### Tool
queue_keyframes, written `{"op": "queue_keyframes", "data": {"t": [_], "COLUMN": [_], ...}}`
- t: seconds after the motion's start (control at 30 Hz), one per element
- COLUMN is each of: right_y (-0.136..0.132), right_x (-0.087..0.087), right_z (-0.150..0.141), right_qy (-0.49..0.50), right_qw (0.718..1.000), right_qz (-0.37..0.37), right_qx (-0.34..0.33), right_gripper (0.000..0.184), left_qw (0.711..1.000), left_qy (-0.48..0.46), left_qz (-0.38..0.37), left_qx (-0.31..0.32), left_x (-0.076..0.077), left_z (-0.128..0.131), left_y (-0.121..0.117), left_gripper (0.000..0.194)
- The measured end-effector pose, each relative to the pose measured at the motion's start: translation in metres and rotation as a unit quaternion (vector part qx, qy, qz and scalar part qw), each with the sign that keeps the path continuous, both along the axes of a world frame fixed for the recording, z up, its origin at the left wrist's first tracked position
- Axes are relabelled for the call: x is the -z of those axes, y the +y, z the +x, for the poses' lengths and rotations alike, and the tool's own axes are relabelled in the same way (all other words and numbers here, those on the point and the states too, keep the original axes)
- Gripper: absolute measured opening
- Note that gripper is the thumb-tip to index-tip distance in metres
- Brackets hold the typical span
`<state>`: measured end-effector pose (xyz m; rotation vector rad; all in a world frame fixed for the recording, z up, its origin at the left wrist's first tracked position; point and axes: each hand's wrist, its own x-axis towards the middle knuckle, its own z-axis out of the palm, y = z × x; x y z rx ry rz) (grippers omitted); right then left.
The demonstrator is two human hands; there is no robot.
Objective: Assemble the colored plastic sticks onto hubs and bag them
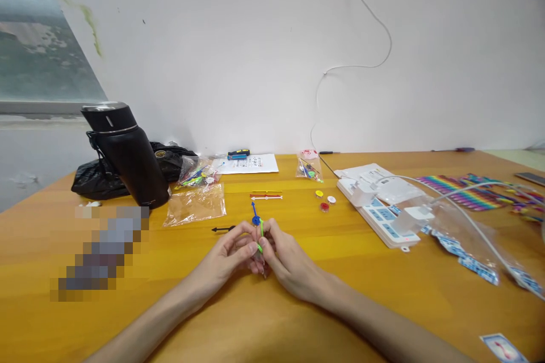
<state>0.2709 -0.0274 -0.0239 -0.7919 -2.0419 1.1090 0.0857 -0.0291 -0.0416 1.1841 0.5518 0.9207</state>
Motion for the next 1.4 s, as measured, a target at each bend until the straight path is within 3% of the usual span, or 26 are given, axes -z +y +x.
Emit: {"op": "queue_keyframes", "data": {"t": [0.13,0.37,0.9,1.17,1.4], "right_y": [-0.001,-0.004,-0.015,-0.018,-0.017], "right_x": [0.004,0.004,0.009,0.006,0.018], "right_z": [-0.004,-0.006,-0.013,-0.018,-0.017], "right_qy": [0.069,0.122,0.056,0.065,0.061], "right_qw": [0.995,0.984,0.987,0.98,0.975], "right_qz": [-0.075,-0.125,-0.052,-0.085,-0.09], "right_qx": [-0.015,-0.022,0.145,0.165,0.194], "right_gripper": [0.024,0.027,0.037,0.038,0.042], "left_qw": [1.0,0.999,0.999,0.999,0.999], "left_qy": [-0.013,-0.019,0.001,0.008,0.003], "left_qz": [0.001,-0.028,0.001,0.006,-0.012], "left_qx": [0.007,-0.006,-0.035,-0.044,-0.044], "left_x": [-0.001,0.002,-0.002,0.0,-0.002], "left_z": [0.003,0.005,0.015,0.015,0.017], "left_y": [-0.003,-0.007,-0.012,-0.016,-0.018], "left_gripper": [0.015,0.015,0.019,0.017,0.019]}}
